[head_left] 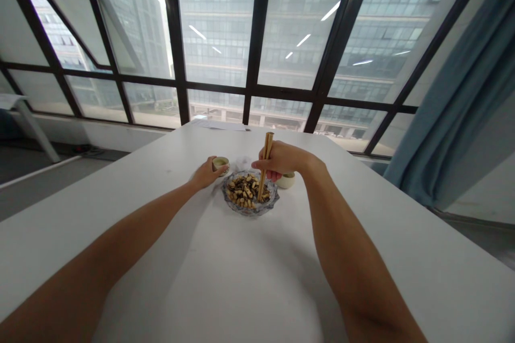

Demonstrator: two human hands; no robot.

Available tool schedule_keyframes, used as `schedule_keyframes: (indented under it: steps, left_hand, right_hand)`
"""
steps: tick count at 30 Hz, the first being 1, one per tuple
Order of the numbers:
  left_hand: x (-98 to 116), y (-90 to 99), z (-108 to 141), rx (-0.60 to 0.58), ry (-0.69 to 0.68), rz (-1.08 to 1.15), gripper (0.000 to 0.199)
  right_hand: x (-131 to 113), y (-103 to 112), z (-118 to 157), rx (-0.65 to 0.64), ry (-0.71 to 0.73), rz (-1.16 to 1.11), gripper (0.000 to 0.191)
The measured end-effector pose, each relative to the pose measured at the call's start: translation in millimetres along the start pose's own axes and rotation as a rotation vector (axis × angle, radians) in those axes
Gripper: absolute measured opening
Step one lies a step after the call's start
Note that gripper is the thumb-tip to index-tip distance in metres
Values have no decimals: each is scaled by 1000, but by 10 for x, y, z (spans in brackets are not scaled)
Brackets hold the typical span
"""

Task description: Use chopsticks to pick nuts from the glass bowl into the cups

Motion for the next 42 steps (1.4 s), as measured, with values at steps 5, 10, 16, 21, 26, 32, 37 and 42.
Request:
schedule_keyframes:
  steps: [5, 10, 16, 21, 26, 32, 37, 42]
  left_hand:
    - [-26, -1, 2, 11, -19, 4, 74]
    - [-97, -22, -17, 0, -13, 25, 75]
    - [-169, -11, -31, 16, -21, 52, 74]
    - [-211, -8, -43, 10, -11, 26, 74]
    - [-245, -33, -54, 35, -24, 11, 75]
    - [-226, -53, -60, 55, -11, 42, 78]
    - [-159, -55, -68, 69, -32, 53, 79]
    - [-130, -54, -58, 75, -57, 87, 71]
  right_hand:
    - [66, 99, 54, 43, 26, -90, 38]
    - [306, 259, 56, 169, 114, -253, 40]
    - [706, 475, 132, 365, 197, -438, 48]
    - [829, 571, 266, 442, 234, -444, 55]
    - [853, 549, 291, 452, 186, -445, 54]
    - [864, 513, 245, 440, 174, -457, 52]
    - [818, 518, 232, 432, 163, -432, 49]
    - [662, 517, 281, 414, 142, -349, 45]
Point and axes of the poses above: each hand's wrist, its own z-axis away from the middle knuckle, its own y-axis out of the back of the hand, x = y × z, the point moved 5 cm from there along -z, towards the middle knuckle, and after that the axes turned 10 degrees about -x, right-handed, at the moved point
